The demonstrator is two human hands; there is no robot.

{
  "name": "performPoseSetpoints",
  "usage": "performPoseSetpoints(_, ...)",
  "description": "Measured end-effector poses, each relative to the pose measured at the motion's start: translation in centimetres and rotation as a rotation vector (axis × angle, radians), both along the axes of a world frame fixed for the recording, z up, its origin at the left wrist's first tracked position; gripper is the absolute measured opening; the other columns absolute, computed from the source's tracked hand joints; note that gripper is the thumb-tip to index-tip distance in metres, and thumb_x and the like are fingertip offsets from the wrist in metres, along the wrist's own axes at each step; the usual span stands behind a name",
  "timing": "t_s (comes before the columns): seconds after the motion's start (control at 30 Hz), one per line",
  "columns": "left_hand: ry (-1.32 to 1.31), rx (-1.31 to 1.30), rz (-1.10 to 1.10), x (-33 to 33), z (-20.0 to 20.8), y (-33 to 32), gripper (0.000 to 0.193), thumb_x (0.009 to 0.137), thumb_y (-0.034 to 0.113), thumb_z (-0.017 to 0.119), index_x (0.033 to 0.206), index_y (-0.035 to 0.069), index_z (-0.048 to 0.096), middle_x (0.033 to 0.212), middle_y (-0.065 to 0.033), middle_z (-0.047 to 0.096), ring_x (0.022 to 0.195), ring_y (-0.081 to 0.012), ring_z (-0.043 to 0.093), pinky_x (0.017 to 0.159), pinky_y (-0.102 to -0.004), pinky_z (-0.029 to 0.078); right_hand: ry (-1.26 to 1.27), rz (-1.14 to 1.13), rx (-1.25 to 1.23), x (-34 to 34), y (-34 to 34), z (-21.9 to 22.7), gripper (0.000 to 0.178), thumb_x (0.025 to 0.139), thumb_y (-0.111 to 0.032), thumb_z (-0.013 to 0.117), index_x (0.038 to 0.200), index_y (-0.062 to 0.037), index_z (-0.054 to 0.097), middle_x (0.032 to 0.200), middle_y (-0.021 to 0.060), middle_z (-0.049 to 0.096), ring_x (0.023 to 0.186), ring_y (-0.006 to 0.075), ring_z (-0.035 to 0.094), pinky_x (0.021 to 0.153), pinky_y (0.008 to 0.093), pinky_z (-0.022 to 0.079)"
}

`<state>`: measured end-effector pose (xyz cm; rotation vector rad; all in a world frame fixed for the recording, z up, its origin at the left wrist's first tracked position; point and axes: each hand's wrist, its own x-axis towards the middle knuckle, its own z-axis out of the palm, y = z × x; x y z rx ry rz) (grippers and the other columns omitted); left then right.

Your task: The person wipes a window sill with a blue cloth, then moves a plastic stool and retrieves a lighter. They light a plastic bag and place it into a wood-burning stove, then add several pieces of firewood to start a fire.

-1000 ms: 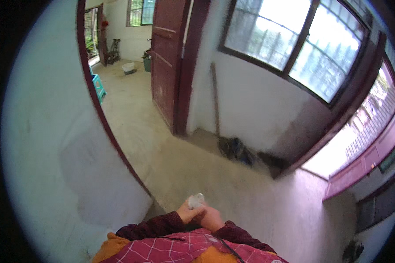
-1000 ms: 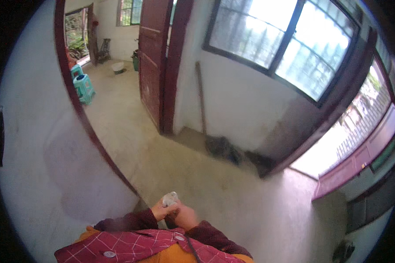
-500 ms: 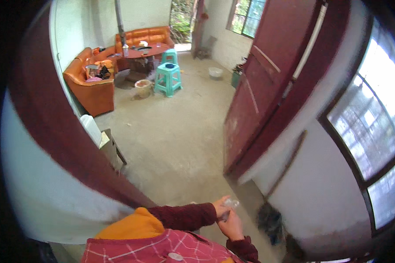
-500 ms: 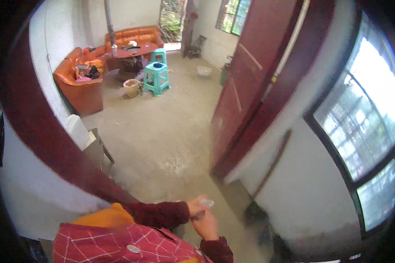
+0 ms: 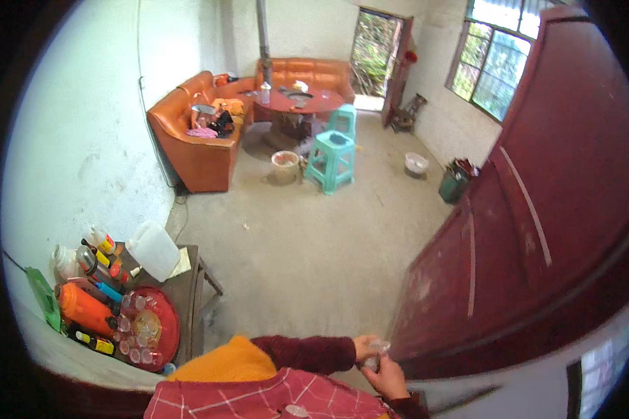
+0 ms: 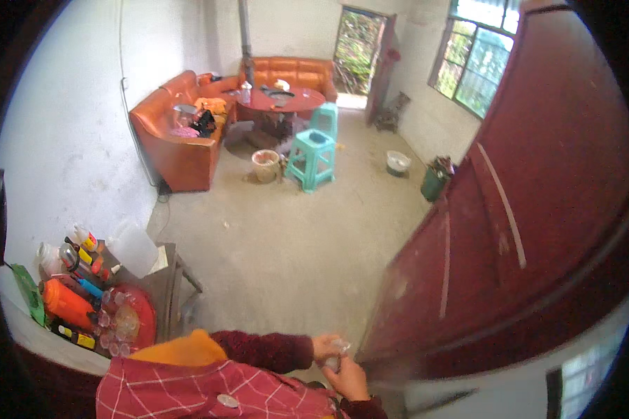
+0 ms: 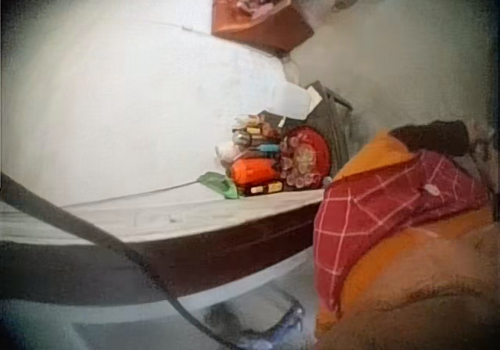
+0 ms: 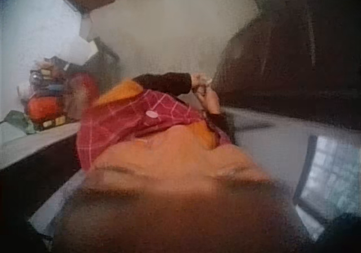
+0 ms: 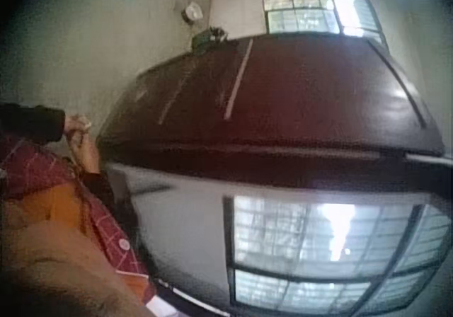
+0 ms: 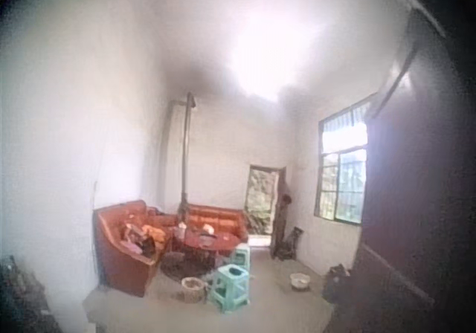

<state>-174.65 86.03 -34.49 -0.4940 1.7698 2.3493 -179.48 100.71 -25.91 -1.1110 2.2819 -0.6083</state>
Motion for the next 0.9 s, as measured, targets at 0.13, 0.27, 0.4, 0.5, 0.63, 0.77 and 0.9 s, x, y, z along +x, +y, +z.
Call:
performPoseSetpoints(0.13, 0.027, 0.102, 0.188, -2.7, -2.3, -7.2, 0.031, 0.082, 0.014, 0.059, 0.112, 0.008, 0.052, 0.093, -0.0065, 0.061, 0.085, -0.0174, 0.059, 0.072, -0.0303, 0.049, -0.001, 0.264, 0.074, -6.4, -8.5, -2.2, 0.056, 0.075, -0.044, 0.064, 0.112, -0.0049, 0.048, 0.087, 0.0203, 0.063, 0.08, 0.0401, 0.06, 0.068, 0.0459, 0.047)
performPoseSetpoints(0.27, 0.024, 0.046, 0.304, -6.7, -4.7, -16.5, 0.031, 0.081, 0.011, 0.059, 0.112, 0.007, 0.053, 0.097, -0.0061, 0.061, 0.087, -0.0169, 0.058, 0.074, -0.03, 0.049, -0.064, 0.406, 0.056, -13.2, -17.8, -5.4, 0.061, 0.078, -0.042, 0.062, 0.125, -0.0102, 0.039, 0.089, 0.0196, 0.063, 0.081, 0.0405, 0.06, 0.069, 0.0456, 0.047)
performPoseSetpoints(0.4, -0.111, -0.059, 0.35, -12.3, -2.8, -29.2, 0.035, 0.08, 0.004, 0.051, 0.115, 0.007, 0.052, 0.096, -0.0075, 0.06, 0.087, -0.0214, 0.06, 0.07, -0.0369, 0.054, -0.092, 0.423, -0.001, -22.0, -28.5, -5.5, 0.067, 0.081, -0.039, 0.061, 0.134, -0.0107, 0.031, 0.093, 0.0182, 0.063, 0.081, 0.0362, 0.061, 0.069, 0.0423, 0.048)
performPoseSetpoints(0.5, -0.056, -0.218, 0.439, -14.7, 0.2, -37.9, 0.035, 0.08, 0.002, 0.047, 0.115, 0.006, 0.051, 0.097, -0.0103, 0.06, 0.081, -0.0247, 0.062, 0.058, -0.0374, 0.056, -0.077, 0.447, -0.03, -26.8, -36.6, -3.4, 0.066, 0.081, -0.037, 0.061, 0.134, -0.0103, 0.032, 0.095, 0.0199, 0.062, 0.082, 0.0364, 0.061, 0.069, 0.0428, 0.048)
performPoseSetpoints(0.63, -0.117, -0.014, 0.645, -18.1, 1.6, -45.5, 0.033, 0.082, 0.001, 0.046, 0.115, 0.006, 0.05, 0.096, -0.012, 0.06, 0.082, -0.0265, 0.063, 0.054, -0.0373, 0.056, -0.029, 0.558, -0.238, -33.2, -43.7, -0.7, 0.06, 0.081, -0.034, 0.06, 0.132, -0.0112, 0.036, 0.091, 0.0198, 0.062, 0.082, 0.037, 0.061, 0.069, 0.0444, 0.048)
performPoseSetpoints(0.77, -0.333, 0.108, 0.692, -23.8, -0.5, -50.0, 0.03, 0.087, 0.005, 0.047, 0.116, 0.007, 0.049, 0.098, -0.0126, 0.06, 0.082, -0.0273, 0.063, 0.055, -0.0374, 0.057, -0.055, 0.565, -0.156, -38.4, -49.8, -1.9, 0.052, 0.083, -0.032, 0.058, 0.127, -0.0088, 0.041, 0.085, 0.0162, 0.064, 0.076, 0.0346, 0.061, 0.064, 0.0423, 0.048)
performPoseSetpoints(0.9, -0.291, -0.017, 0.495, -32.8, -4.1, -57.5, 0.027, 0.09, 0.011, 0.05, 0.117, 0.008, 0.049, 0.101, -0.0126, 0.059, 0.082, -0.0255, 0.063, 0.057, -0.0358, 0.057, -0.186, 0.642, -0.001, -44.9, -57.2, -5.3, 0.045, 0.083, -0.032, 0.056, 0.121, -0.0099, 0.047, 0.088, 0.0179, 0.063, 0.08, 0.0361, 0.061, 0.065, 0.0443, 0.048)
